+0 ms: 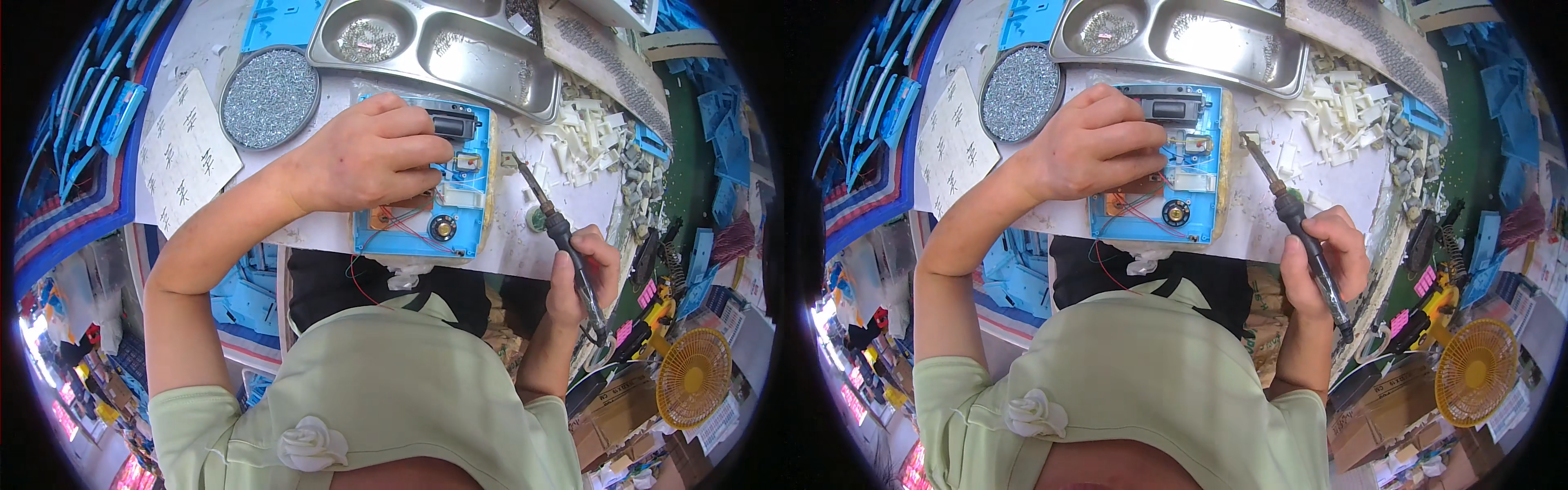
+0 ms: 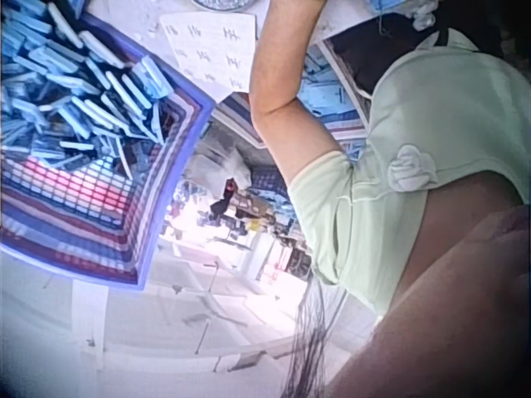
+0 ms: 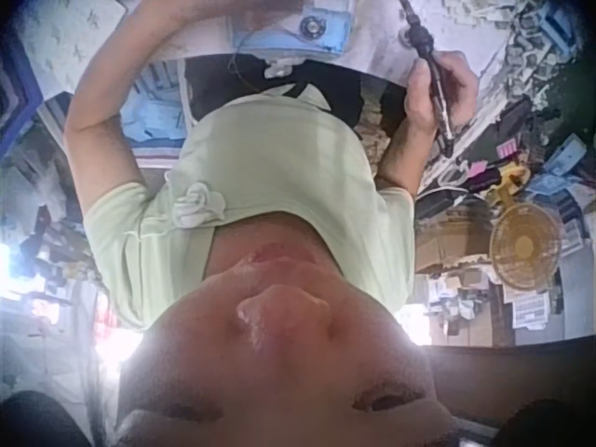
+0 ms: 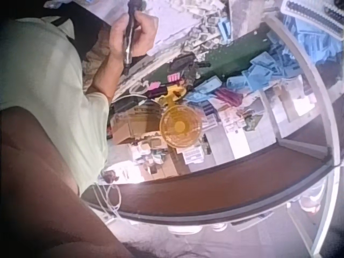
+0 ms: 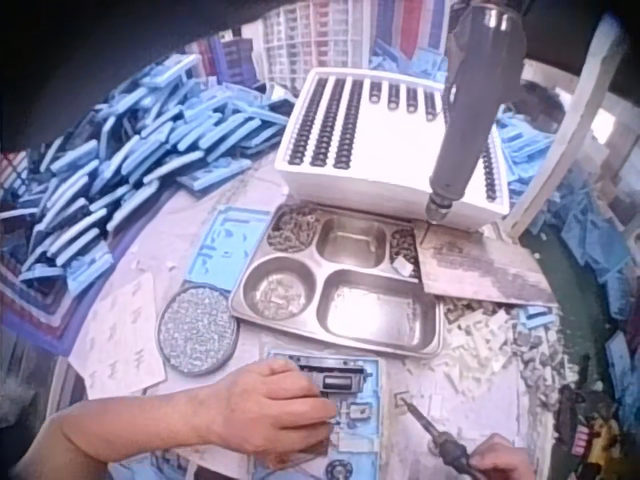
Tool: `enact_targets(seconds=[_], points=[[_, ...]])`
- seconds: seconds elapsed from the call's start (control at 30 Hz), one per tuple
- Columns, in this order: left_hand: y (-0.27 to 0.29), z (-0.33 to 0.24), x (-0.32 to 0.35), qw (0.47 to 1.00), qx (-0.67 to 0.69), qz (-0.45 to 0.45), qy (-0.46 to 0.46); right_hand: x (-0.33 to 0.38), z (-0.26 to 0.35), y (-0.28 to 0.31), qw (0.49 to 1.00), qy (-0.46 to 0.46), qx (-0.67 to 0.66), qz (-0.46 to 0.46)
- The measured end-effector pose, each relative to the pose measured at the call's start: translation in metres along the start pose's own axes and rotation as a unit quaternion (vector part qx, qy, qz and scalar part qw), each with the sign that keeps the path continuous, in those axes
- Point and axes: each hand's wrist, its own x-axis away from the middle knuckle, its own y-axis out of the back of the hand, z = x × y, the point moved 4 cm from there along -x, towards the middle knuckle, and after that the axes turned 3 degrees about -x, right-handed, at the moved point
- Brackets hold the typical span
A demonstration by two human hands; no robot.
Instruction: Assembling internal components and soldering wires inside a blue plastic electronic device casing.
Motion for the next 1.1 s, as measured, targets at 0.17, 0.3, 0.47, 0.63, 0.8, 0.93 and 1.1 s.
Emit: enact_targets(seconds=[0.17, 0.3, 0.47, 0.63, 0.8, 0.93, 1.1], points=[[0.002, 0.001, 0.009, 0.983, 0.100, -0.035, 0.149, -0.002, 0.001, 0.001, 1.000, 0.005, -0.014, -0.003], [-0.004, -0.006, 0.025, 0.834, 0.296, -0.078, 0.459, -0.010, 0.001, -0.010, 0.999, 0.003, -0.035, -0.003], [-0.007, -0.009, 0.023, 0.798, 0.303, -0.140, 0.502, -0.031, 0.003, -0.051, 0.994, -0.069, -0.084, -0.006], [-0.006, -0.008, 0.018, 0.811, 0.285, -0.144, 0.490, -0.058, 0.001, -0.102, 0.992, -0.092, -0.061, 0.056], [-0.002, -0.012, 0.015, 0.818, 0.257, -0.148, 0.494, -0.063, -0.005, -0.122, 0.993, -0.078, -0.080, 0.029], [-0.006, -0.016, 0.012, 0.847, 0.190, -0.147, 0.473, -0.056, -0.005, -0.116, 0.998, -0.047, -0.027, 0.031], [-0.010, -0.016, 0.011, 0.863, 0.126, -0.143, 0.468, -0.050, 0.004, -0.067, 0.999, 0.026, 0.014, 0.038]])
